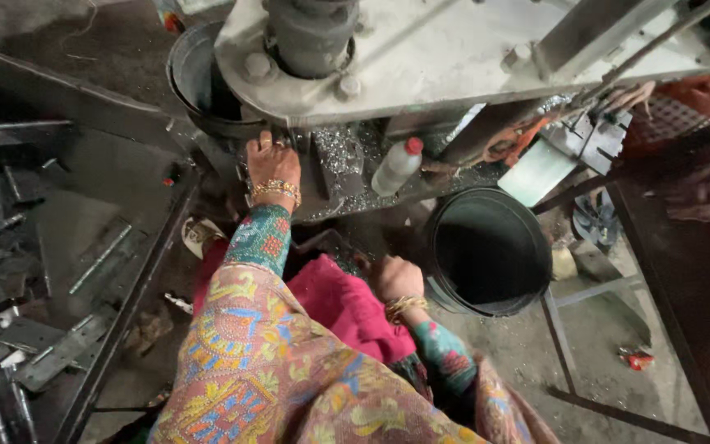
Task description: The person places small L-shaped metal pieces into a fabrication machine and removes them after processing, stacking the finished parts in a metal bin.
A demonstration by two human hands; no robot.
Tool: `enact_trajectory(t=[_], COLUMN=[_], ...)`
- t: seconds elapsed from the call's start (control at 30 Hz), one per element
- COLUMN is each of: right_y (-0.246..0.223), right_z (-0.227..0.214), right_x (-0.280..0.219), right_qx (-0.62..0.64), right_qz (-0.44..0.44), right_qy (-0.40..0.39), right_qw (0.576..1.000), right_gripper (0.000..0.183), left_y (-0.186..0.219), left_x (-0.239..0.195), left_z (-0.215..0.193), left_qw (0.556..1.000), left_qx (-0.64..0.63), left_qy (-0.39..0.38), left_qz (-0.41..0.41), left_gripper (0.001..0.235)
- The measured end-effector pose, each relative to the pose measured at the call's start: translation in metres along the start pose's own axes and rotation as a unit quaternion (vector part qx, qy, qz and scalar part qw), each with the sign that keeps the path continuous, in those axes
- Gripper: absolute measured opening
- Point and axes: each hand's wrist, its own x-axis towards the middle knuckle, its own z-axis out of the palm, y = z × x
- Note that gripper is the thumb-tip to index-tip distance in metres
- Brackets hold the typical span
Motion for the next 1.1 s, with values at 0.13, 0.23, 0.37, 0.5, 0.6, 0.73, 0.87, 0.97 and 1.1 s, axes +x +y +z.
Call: enact_trajectory(t=[0.13,0.23,0.37,0.5,0.6,0.73,0.87,0.97,1.1], right_y=[0.007,-0.002,-0.027,-0.043,-0.048,-0.046,-0.044,-0.045,-0.046], right_z=[0.003,-0.026,-0.056,-0.069,-0.07,-0.069,-0.067,-0.067,-0.065], right_x=[-0.002,-0.005,0.011,0.027,0.026,0.02,0.021,0.021,0.02], right_qx=[0.025,0.01,-0.073,-0.103,-0.11,-0.116,-0.102,-0.105,-0.113], right_qz=[0.021,-0.044,0.022,0.049,0.054,0.043,0.051,0.051,0.067], right_qy=[-0.083,-0.049,-0.131,-0.162,-0.157,-0.148,-0.149,-0.149,-0.151], right_qw=[0.996,0.998,0.988,0.98,0.98,0.981,0.982,0.982,0.98], right_gripper=[0.044,0.049,0.062,0.067,0.065,0.062,0.063,0.065,0.065], left_y=[0.002,-0.015,-0.11,-0.223,-0.254,-0.278,-0.287,-0.278,-0.24], left_x=[-0.016,-0.053,-0.132,-0.208,-0.211,-0.2,-0.203,-0.215,-0.201], left_z=[-0.007,-0.018,-0.002,0.004,0.001,0.01,0.036,0.04,-0.002], left_qw=[0.994,0.959,0.971,0.948,0.945,0.917,0.919,0.942,0.94], left_qx=[-0.016,-0.079,-0.08,-0.005,-0.01,-0.106,-0.179,-0.124,-0.127], left_qy=[0.112,0.272,0.097,0.046,-0.043,-0.091,-0.049,0.007,0.055], left_qz=[-0.008,-0.01,-0.202,-0.316,-0.325,-0.374,-0.348,-0.31,-0.311], left_gripper=[0.03,0.051,0.021,0.034,0.068,0.08,0.084,0.071,0.058])
